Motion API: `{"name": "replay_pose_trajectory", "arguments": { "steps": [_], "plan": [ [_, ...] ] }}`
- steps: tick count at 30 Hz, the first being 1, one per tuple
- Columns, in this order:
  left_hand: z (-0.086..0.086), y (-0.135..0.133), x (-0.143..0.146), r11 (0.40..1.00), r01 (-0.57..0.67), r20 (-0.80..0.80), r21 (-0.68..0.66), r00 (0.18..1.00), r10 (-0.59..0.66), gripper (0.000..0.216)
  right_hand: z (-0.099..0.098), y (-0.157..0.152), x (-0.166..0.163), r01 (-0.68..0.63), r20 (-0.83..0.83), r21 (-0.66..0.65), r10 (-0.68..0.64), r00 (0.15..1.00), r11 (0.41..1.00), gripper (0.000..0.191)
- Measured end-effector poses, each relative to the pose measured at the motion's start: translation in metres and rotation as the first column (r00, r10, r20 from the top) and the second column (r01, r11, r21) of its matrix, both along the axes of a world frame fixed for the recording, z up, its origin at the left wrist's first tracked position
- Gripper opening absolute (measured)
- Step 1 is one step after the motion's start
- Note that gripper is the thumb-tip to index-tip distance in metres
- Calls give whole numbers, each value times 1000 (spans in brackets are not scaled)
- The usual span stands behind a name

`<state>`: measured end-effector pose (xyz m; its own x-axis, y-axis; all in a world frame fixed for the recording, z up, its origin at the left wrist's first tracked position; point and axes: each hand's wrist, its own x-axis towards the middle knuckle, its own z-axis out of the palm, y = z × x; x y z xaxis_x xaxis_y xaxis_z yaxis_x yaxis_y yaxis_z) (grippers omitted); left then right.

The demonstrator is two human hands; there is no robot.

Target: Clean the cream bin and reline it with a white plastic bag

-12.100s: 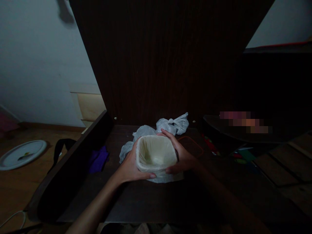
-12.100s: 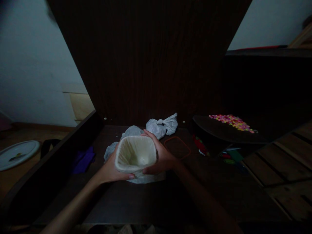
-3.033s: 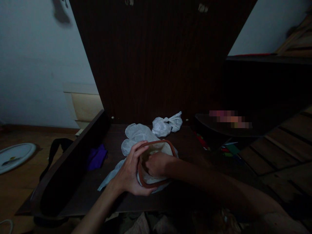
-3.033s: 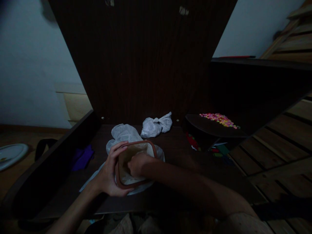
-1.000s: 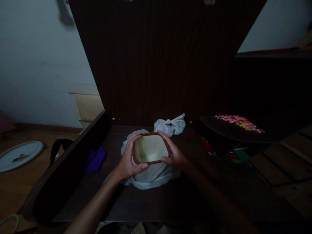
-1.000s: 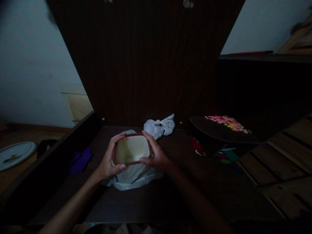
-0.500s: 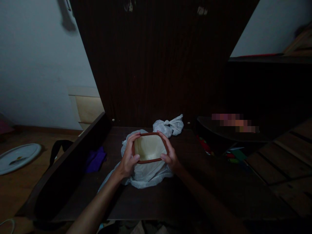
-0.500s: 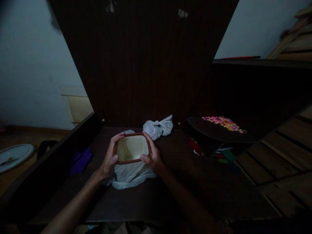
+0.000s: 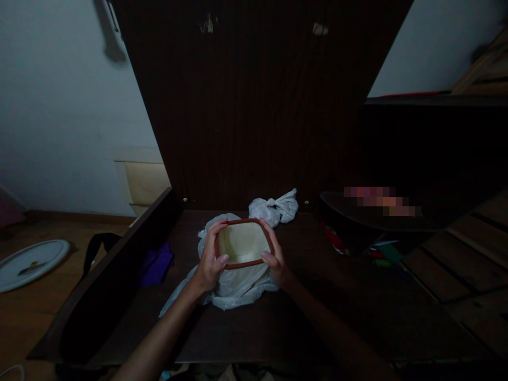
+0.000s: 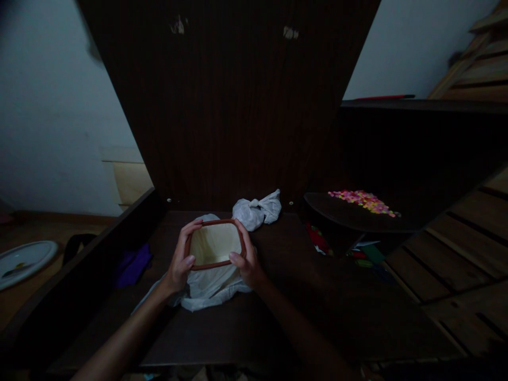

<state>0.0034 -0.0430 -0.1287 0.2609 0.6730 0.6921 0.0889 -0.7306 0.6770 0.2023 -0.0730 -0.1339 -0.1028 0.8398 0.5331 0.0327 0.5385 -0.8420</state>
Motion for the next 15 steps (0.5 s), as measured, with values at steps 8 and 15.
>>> {"name": "replay_pose_trajectory", "arguments": {
  "steps": [8,15],
  "plan": [
    [17,-19,0,991,-87,-325,100,939,115,82,13,-10,32,444,96,200,-468,878,874,51],
    [39,-34,24,996,-89,-479,31,873,93,69,46,-44,46,413,396,419,-572,718,808,69]
  ]
}}
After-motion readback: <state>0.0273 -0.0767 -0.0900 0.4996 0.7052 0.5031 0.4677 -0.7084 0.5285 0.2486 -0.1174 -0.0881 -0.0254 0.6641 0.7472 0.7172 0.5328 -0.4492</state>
